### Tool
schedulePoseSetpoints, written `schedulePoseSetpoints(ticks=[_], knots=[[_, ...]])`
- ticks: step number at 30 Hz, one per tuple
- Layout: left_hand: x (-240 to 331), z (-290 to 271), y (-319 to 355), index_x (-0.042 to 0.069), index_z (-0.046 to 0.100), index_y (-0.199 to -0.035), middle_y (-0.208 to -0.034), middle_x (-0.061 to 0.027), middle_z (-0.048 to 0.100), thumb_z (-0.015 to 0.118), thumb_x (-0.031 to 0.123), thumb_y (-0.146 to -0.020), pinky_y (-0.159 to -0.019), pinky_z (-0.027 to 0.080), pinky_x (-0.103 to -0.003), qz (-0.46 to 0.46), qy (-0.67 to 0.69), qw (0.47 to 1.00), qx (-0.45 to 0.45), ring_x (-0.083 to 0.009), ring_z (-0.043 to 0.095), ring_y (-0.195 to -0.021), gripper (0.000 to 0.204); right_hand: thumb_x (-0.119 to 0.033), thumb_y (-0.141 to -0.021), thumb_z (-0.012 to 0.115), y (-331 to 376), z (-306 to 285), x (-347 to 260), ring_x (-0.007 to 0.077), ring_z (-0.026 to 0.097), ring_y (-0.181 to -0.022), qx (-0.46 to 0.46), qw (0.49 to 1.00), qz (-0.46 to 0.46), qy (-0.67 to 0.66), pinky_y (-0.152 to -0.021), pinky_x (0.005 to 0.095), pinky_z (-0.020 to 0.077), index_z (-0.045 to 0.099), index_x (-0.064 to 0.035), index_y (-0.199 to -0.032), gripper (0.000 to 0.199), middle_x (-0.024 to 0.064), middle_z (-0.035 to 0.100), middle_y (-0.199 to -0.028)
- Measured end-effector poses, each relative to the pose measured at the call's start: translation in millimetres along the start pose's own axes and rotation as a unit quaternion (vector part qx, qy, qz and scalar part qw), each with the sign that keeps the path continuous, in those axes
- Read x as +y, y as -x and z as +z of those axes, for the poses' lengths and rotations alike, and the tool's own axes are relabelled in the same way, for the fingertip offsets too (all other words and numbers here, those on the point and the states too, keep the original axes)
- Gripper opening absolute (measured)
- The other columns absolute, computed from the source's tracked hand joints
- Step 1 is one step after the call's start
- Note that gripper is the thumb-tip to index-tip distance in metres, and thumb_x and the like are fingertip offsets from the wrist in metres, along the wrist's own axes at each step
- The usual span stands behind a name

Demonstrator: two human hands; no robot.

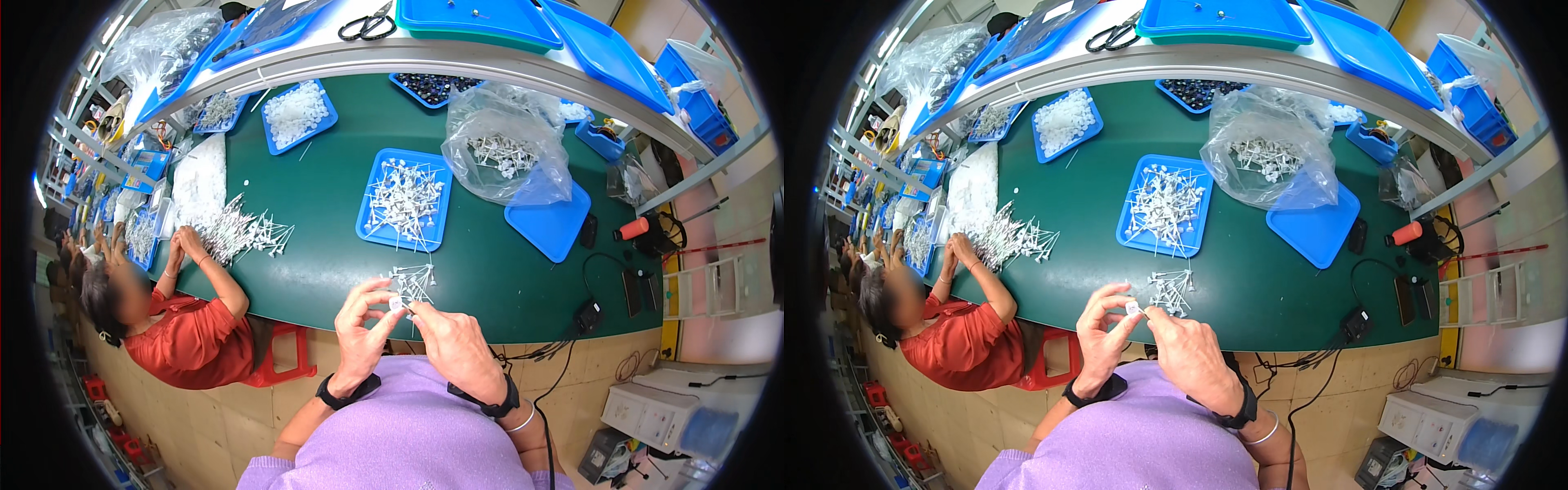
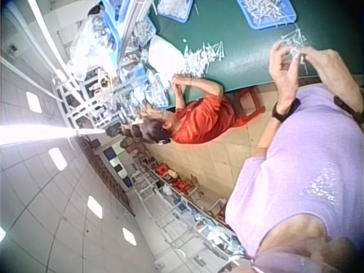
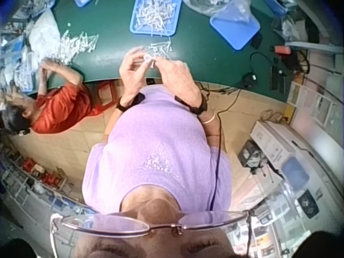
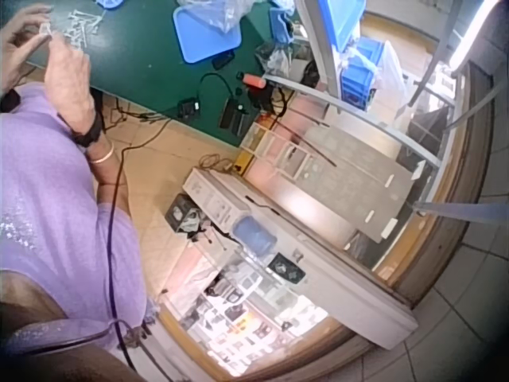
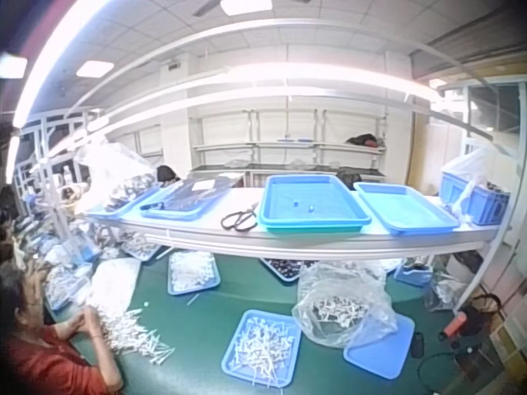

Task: Manual assembly and sorting of small white plastic components at a factory workbench.

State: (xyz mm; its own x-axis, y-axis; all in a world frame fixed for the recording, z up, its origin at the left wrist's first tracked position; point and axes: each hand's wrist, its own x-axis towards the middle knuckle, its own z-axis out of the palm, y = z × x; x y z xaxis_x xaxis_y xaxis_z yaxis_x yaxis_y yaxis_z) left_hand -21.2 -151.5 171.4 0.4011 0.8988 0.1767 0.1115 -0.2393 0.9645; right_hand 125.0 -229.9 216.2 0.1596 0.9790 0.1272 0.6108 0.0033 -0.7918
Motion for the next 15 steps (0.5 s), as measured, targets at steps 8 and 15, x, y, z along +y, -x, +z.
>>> schedulePoseSetpoints(ticks=[8,15], knots=[[-1,-4,1,-0.003,0.061,-0.112,-0.1,-0.0106,0.068,0.066,-0.004,-0.087,-0.077,0.052,-0.023,-0.12,0.152,0.98,-0.053,-0.0134,0.066,-0.089,0.025,-0.013,-0.095,0.054,-6,-3,11,0.0413,0.061,-0.063,-0.034,0.994,0.042,-0.099,-0.054,0.0471,0.0441,0.059,-0.0013,-0.098,0.013,0.0229,0.058,-0.066],[1,-6,-1,-0.005,0.059,-0.113,-0.103,-0.0152,0.07,0.063,-0.001,-0.091,-0.081,0.052,-0.025,-0.155,0.182,0.97,-0.053,-0.0144,0.067,-0.09,0.023,-0.012,-0.097,0.053,-8,1,17,0.0174,0.055,-0.051,-0.064,0.982,0.079,-0.156,-0.05,0.0326,0.0408,0.063,0.0002,-0.102,0.017,0.0094,0.058,-0.064]])
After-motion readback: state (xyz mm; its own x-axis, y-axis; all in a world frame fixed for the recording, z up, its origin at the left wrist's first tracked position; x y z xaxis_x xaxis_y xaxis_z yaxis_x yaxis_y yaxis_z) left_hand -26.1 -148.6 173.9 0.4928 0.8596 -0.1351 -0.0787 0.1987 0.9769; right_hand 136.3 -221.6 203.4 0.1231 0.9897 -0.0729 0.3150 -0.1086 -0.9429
